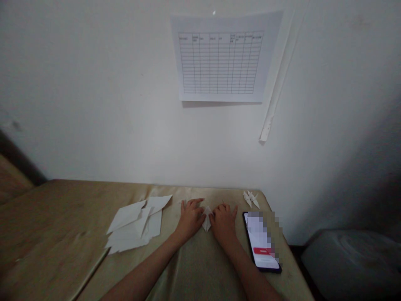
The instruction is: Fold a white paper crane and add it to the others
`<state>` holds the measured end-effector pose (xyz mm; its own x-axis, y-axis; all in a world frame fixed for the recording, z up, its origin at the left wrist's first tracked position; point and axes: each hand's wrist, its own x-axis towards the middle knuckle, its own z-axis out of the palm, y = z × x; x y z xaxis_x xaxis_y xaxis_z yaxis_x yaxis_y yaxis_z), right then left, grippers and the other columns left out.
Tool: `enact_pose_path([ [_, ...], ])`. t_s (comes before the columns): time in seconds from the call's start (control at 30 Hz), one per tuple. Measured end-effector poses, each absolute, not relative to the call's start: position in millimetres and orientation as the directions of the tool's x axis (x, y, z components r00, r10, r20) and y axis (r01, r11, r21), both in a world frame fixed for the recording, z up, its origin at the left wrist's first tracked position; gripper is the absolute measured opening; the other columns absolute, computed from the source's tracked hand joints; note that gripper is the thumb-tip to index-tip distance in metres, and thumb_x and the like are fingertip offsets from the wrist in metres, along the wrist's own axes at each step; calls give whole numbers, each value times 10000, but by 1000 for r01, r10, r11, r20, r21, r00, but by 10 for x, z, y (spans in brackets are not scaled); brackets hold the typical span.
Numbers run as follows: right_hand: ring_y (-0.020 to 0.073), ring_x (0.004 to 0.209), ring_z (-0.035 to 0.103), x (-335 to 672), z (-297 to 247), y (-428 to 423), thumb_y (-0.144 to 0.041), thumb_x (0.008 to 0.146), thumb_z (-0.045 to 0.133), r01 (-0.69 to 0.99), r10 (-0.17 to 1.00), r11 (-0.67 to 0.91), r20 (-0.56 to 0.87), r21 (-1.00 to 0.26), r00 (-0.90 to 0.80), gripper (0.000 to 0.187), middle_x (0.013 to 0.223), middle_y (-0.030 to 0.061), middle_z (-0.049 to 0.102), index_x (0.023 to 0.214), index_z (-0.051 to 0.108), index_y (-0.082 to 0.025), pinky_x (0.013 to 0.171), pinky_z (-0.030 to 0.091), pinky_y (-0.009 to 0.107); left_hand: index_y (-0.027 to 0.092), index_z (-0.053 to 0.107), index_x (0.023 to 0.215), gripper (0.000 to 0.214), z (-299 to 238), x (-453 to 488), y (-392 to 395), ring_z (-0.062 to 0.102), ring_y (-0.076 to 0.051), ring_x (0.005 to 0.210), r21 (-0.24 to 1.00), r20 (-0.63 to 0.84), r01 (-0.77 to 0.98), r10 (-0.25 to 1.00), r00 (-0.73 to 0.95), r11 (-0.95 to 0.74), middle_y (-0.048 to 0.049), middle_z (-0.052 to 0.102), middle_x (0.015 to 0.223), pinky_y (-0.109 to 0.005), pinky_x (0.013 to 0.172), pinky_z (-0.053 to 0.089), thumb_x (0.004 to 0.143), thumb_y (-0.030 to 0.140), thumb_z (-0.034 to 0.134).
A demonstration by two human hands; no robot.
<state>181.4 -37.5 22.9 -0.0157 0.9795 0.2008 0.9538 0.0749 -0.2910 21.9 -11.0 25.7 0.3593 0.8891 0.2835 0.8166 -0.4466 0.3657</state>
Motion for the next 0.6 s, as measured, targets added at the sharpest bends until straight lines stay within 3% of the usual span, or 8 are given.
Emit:
enact_pose_path([
  [0.3,321,1196,501,1763,204,-385,-378,949,501,958,972,25,233,-285,44,267,1131,118,681,949,719,-224,1129,92,639,265,740,906,99,205,242,-85,431,-333,1347,378,263,838,913,311,-394,-55,510,1478,-720,1147,136,855,312,669],
  [0.6,330,1151,515,1710,188,-369,-373,886,577,927,957,-100,219,-360,188,214,1122,132,665,937,714,-217,1047,274,524,290,694,988,159,171,261,-87,401,-330,1367,430,227,833,935,274,-348,-39,507,1473,-720,1140,132,830,288,673],
])
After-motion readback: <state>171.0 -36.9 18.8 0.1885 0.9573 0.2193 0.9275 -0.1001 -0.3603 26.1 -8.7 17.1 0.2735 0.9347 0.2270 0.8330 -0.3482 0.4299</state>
